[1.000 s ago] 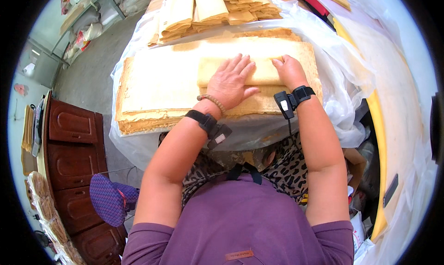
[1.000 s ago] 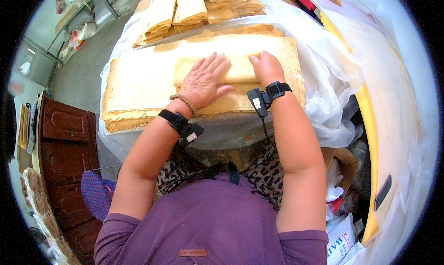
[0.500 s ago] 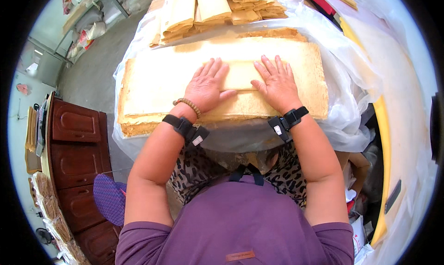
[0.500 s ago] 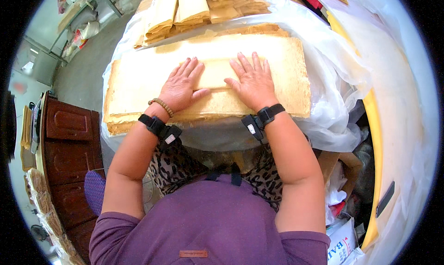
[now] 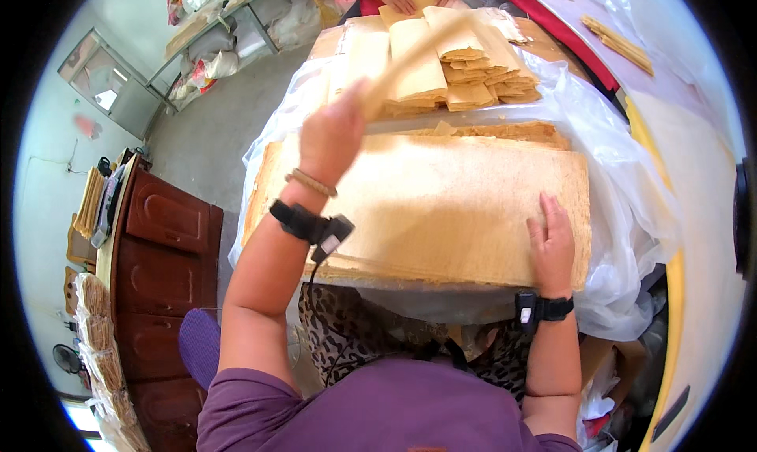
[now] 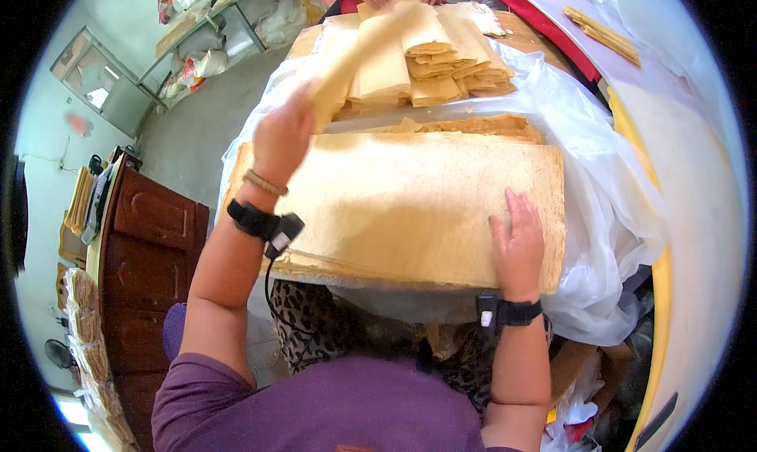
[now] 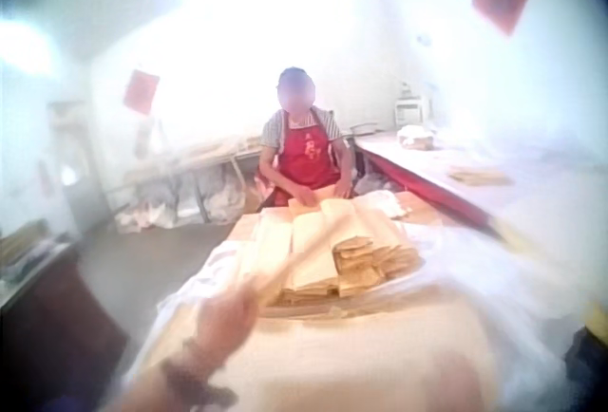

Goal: The person folds large sheets of thin paper one by one, smoothing the edges and stacking them on a table covered in plastic.

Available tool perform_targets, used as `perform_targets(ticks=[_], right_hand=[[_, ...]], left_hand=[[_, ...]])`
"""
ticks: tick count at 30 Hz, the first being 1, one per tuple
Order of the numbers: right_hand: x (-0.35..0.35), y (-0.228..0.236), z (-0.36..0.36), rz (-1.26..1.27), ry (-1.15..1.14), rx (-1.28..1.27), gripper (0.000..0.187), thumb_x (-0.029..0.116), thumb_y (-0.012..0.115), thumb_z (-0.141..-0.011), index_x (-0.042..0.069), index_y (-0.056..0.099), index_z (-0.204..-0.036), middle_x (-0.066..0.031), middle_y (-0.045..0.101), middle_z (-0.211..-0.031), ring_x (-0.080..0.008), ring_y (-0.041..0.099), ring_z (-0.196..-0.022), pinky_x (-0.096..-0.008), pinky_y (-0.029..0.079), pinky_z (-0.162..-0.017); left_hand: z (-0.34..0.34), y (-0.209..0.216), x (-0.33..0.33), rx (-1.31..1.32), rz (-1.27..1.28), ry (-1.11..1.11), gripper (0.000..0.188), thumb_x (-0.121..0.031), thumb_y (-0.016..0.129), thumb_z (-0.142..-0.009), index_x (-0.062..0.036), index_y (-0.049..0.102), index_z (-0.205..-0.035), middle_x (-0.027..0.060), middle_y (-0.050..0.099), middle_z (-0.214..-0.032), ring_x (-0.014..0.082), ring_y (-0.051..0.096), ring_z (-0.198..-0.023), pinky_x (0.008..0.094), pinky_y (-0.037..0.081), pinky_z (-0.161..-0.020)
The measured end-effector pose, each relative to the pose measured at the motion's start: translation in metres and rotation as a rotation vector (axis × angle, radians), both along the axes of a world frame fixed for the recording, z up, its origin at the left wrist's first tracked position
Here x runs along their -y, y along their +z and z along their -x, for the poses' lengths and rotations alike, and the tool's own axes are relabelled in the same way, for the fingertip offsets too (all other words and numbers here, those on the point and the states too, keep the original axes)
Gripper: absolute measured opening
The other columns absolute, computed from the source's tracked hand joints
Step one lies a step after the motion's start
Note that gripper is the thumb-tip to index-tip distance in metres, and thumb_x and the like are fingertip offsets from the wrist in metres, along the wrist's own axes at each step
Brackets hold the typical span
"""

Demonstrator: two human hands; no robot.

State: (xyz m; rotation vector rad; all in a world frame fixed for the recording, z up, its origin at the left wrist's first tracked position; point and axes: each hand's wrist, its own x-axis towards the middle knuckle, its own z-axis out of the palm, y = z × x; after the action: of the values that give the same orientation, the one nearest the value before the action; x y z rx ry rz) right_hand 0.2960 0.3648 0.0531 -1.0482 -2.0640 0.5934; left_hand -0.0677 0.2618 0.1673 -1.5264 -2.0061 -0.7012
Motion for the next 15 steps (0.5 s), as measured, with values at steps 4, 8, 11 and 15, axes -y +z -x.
perform_targets(ticks=[4,8,11,15], right_hand=[[0.004,0.002,0.005,-0.165,-0.025,0.133,0.046,0.012,0.066,-0.089,0.004,0.058,-0.134,-0.0184,0.06,-0.135,-0.0369,0.05,-0.132,-0.0484,0.034,-0.115],[0.004,0.002,0.002,-0.131,-0.01,0.121,0.045,0.011,0.066,-0.089,0.004,0.058,-0.133,-0.0167,0.06,-0.135,-0.0363,0.05,-0.132,-0.0477,0.034,-0.115],[0.003,0.003,0.004,-0.115,0.009,0.071,0.043,0.009,0.064,-0.089,0.004,0.059,-0.131,-0.0168,0.061,-0.133,-0.0367,0.051,-0.132,-0.0479,0.035,-0.114],[-0.002,0.005,-0.01,0.044,0.045,-0.131,0.036,0.009,0.062,-0.093,0.003,0.062,-0.128,-0.0148,0.067,-0.124,-0.0305,0.059,-0.121,-0.0426,0.043,-0.107]], left_hand=[[0.038,0.016,-0.05,-0.061,0.024,0.458,0.039,-0.023,0.058,-0.093,-0.0154,0.061,-0.131,0.0134,0.07,-0.076,0.0335,0.069,-0.071,0.0461,0.055,-0.062],[0.064,-0.031,-0.096,0.074,0.514,0.365,0.034,-0.04,0.057,-0.096,-0.0076,0.06,-0.108,0.0248,0.069,-0.097,0.0423,0.066,-0.095,0.0535,0.052,-0.081],[0.096,-0.071,-0.097,0.294,0.587,0.189,0.051,-0.054,0.055,-0.094,-0.0059,0.064,-0.107,0.0236,0.068,-0.112,0.0424,0.063,-0.107,0.0524,0.05,-0.092],[0.085,-0.059,-0.077,-0.013,0.302,0.03,0.039,-0.038,0.061,-0.095,-0.0006,0.063,-0.106,0.0256,0.067,-0.11,0.0429,0.064,-0.105,0.0484,0.052,-0.09]])
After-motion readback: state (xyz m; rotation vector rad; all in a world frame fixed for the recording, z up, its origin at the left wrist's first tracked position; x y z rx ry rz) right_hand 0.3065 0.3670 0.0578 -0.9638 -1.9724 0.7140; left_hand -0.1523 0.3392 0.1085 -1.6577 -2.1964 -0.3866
